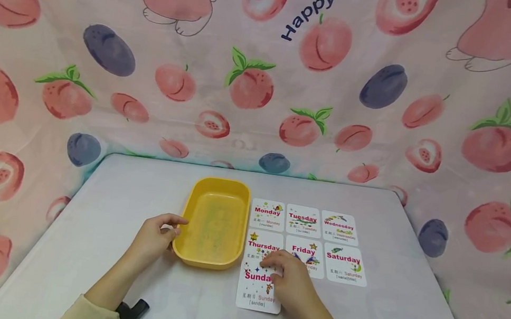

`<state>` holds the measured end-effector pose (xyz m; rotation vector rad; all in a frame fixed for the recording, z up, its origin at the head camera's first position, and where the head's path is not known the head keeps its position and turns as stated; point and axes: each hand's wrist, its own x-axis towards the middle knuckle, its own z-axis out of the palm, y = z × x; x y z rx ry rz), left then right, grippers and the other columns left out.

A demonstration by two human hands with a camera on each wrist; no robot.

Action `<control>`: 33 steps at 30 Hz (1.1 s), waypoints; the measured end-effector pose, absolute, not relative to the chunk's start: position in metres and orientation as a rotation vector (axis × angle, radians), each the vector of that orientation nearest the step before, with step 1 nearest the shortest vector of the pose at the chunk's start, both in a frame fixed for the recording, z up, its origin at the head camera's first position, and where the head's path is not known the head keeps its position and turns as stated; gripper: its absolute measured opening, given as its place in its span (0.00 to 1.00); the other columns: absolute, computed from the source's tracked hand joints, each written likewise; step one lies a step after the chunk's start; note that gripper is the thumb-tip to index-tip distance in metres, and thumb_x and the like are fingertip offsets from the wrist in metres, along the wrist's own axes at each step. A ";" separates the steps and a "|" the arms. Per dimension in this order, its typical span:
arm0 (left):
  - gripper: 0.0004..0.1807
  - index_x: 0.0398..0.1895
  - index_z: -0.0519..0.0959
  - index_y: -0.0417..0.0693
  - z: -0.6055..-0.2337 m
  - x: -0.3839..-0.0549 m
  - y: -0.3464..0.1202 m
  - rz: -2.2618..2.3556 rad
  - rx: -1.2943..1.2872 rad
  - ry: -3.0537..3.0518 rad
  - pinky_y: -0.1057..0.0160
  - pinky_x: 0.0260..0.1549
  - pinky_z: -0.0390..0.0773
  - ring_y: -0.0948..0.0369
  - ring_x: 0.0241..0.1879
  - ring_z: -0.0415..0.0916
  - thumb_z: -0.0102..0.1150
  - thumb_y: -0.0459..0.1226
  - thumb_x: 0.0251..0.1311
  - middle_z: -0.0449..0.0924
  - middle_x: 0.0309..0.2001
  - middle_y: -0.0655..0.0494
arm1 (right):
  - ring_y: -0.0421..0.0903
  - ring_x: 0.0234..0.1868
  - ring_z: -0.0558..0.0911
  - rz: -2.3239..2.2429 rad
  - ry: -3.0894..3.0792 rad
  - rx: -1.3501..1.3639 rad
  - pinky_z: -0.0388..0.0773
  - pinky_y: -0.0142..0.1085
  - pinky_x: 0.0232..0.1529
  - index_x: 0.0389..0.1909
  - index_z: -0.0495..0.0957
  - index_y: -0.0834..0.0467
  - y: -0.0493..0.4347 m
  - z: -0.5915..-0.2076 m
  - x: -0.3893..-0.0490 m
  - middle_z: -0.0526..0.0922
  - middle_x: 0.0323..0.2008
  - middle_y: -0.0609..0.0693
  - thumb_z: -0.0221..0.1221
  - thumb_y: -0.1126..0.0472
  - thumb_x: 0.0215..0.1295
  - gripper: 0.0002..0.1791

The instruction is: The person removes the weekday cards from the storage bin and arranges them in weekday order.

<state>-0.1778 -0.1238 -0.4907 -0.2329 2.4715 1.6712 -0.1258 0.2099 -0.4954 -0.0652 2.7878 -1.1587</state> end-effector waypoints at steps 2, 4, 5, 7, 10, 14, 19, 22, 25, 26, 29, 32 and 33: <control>0.14 0.58 0.86 0.44 -0.492 -0.178 -0.124 1.671 -0.231 2.473 0.62 0.25 0.81 0.58 0.26 0.75 0.57 0.28 0.75 0.72 0.51 0.47 | 0.47 0.64 0.83 -1.155 2.789 -0.080 0.79 0.53 0.71 0.42 0.91 0.43 0.210 -0.497 -0.126 0.86 0.51 0.36 0.66 0.77 0.62 0.23; 0.14 0.58 0.86 0.44 -0.491 -0.179 -0.124 1.673 -0.225 2.476 0.62 0.25 0.80 0.58 0.26 0.75 0.57 0.28 0.75 0.73 0.50 0.47 | 0.45 0.63 0.83 -1.150 2.784 -0.082 0.80 0.51 0.70 0.41 0.91 0.42 0.210 -0.499 -0.126 0.86 0.50 0.35 0.66 0.77 0.62 0.24; 0.14 0.58 0.86 0.44 -0.491 -0.179 -0.124 1.673 -0.221 2.477 0.62 0.25 0.80 0.58 0.26 0.75 0.57 0.28 0.75 0.73 0.50 0.47 | 0.44 0.62 0.83 -1.140 2.786 -0.087 0.80 0.51 0.70 0.41 0.90 0.41 0.210 -0.500 -0.126 0.85 0.50 0.35 0.66 0.77 0.62 0.24; 0.14 0.58 0.85 0.44 -0.490 -0.179 -0.124 1.675 -0.217 2.477 0.63 0.25 0.80 0.58 0.26 0.75 0.57 0.28 0.75 0.73 0.50 0.47 | 0.42 0.60 0.82 -1.115 2.793 -0.105 0.80 0.50 0.69 0.41 0.90 0.40 0.209 -0.501 -0.126 0.84 0.49 0.34 0.67 0.77 0.61 0.25; 0.14 0.58 0.85 0.44 -0.490 -0.179 -0.125 1.677 -0.216 2.478 0.63 0.24 0.80 0.57 0.26 0.75 0.57 0.28 0.75 0.73 0.50 0.47 | 0.41 0.58 0.81 -1.070 2.801 -0.123 0.79 0.50 0.68 0.39 0.90 0.39 0.208 -0.503 -0.126 0.83 0.48 0.33 0.68 0.77 0.59 0.25; 0.14 0.58 0.85 0.44 -0.491 -0.179 -0.125 1.684 -0.216 2.473 0.62 0.25 0.81 0.57 0.26 0.75 0.57 0.28 0.75 0.73 0.50 0.47 | 0.43 0.58 0.81 -1.020 2.798 -0.126 0.78 0.52 0.69 0.38 0.89 0.39 0.207 -0.503 -0.124 0.83 0.46 0.34 0.69 0.77 0.56 0.25; 0.14 0.57 0.86 0.44 -0.493 -0.178 -0.125 1.690 -0.230 2.460 0.61 0.25 0.81 0.58 0.26 0.75 0.57 0.28 0.75 0.73 0.50 0.47 | 0.45 0.58 0.82 -0.955 2.823 -0.131 0.79 0.54 0.68 0.40 0.90 0.40 0.205 -0.504 -0.121 0.84 0.45 0.35 0.71 0.77 0.54 0.25; 0.14 0.57 0.86 0.44 -0.493 -0.177 -0.125 1.691 -0.236 2.458 0.61 0.25 0.81 0.58 0.26 0.75 0.57 0.28 0.75 0.73 0.50 0.47 | 0.44 0.57 0.83 -0.911 2.866 -0.137 0.80 0.52 0.67 0.43 0.90 0.42 0.204 -0.505 -0.119 0.84 0.45 0.35 0.72 0.76 0.54 0.25; 0.14 0.57 0.86 0.44 -0.492 -0.177 -0.125 1.688 -0.232 2.461 0.61 0.25 0.81 0.57 0.26 0.75 0.57 0.28 0.75 0.73 0.50 0.47 | 0.43 0.55 0.84 -0.854 2.905 -0.139 0.82 0.49 0.63 0.46 0.90 0.44 0.202 -0.505 -0.118 0.85 0.45 0.36 0.74 0.74 0.54 0.24; 0.14 0.58 0.86 0.44 -0.492 -0.177 -0.125 1.686 -0.230 2.464 0.61 0.25 0.81 0.57 0.26 0.75 0.57 0.28 0.75 0.73 0.49 0.47 | 0.42 0.54 0.83 -0.833 2.913 -0.135 0.83 0.48 0.61 0.46 0.90 0.45 0.201 -0.504 -0.118 0.85 0.45 0.36 0.75 0.73 0.53 0.24; 0.14 0.58 0.86 0.44 -0.492 -0.177 -0.125 1.682 -0.223 2.471 0.61 0.25 0.81 0.57 0.25 0.75 0.57 0.28 0.75 0.73 0.49 0.47 | 0.39 0.49 0.82 -0.772 2.930 -0.125 0.82 0.43 0.54 0.47 0.90 0.45 0.199 -0.503 -0.118 0.85 0.44 0.36 0.76 0.71 0.53 0.23; 0.14 0.58 0.86 0.45 -0.492 -0.177 -0.125 1.679 -0.220 2.474 0.61 0.25 0.81 0.57 0.25 0.75 0.57 0.28 0.75 0.73 0.50 0.47 | 0.37 0.46 0.80 -0.729 2.945 -0.126 0.80 0.41 0.51 0.46 0.90 0.45 0.198 -0.502 -0.119 0.85 0.43 0.36 0.78 0.70 0.52 0.22; 0.14 0.58 0.86 0.44 -0.492 -0.177 -0.125 1.679 -0.219 2.473 0.61 0.25 0.81 0.58 0.25 0.75 0.57 0.28 0.75 0.73 0.50 0.47 | 0.38 0.47 0.80 -0.719 2.949 -0.128 0.80 0.41 0.52 0.46 0.90 0.45 0.198 -0.502 -0.119 0.85 0.42 0.36 0.78 0.69 0.52 0.22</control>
